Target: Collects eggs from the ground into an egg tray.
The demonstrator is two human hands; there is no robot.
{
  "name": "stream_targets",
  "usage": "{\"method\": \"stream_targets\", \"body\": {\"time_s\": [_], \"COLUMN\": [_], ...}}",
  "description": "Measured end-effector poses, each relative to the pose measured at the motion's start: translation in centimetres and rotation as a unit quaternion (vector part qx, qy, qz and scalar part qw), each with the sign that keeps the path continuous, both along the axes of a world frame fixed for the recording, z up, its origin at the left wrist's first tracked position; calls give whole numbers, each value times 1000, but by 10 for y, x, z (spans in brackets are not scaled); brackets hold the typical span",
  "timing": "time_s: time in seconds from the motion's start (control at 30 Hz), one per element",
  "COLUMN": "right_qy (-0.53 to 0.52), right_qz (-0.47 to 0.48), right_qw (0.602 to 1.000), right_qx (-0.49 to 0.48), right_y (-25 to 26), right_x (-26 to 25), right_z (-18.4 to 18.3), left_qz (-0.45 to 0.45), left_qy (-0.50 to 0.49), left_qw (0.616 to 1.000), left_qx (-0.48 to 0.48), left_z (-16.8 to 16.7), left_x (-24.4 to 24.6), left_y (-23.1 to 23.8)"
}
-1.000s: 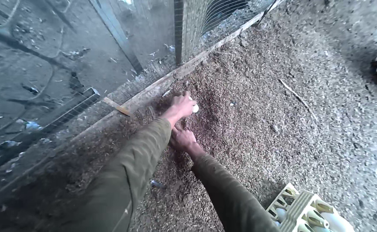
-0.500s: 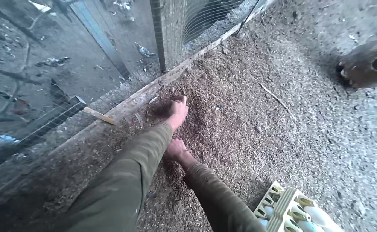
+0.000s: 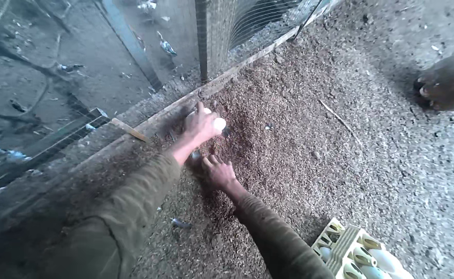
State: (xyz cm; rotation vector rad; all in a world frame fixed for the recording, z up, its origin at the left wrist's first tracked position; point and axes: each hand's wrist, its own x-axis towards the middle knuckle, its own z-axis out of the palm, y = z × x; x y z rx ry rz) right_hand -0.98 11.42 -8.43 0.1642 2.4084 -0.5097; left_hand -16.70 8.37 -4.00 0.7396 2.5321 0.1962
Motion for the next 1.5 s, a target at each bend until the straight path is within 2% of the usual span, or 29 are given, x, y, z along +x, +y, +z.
{"method": "stream_targets", "body": {"time_s": [0.17,0.5,0.63,0.97,1.1,1.27,1.4,1.5], "right_qy": [-4,-30,-63,-84,7,136,174,149], "right_qz": [48,158,135,26,54,94,120,124], "right_qw": [999,987,989,996,998,985,975,975], "right_qx": [-6,-1,0,-27,-33,-40,-75,-107], "right_y": [2,35,34,37,33,32,35,36], "right_x": [8,18,15,24,47,71,69,64], "right_z": [-4,4,4,13,12,-8,-18,-15], "left_qz": [130,211,219,241,258,254,258,253], "left_qy": [-42,-103,-118,-114,-119,-126,-127,-114], "left_qw": [984,942,930,907,892,894,889,892], "left_qx": [111,240,270,327,351,346,355,356], "left_z": [5,24,32,25,26,39,47,48], "left_x": [15,60,74,84,91,93,96,97], "left_y": [-38,-65,-70,-105,-122,-138,-141,-147]}}
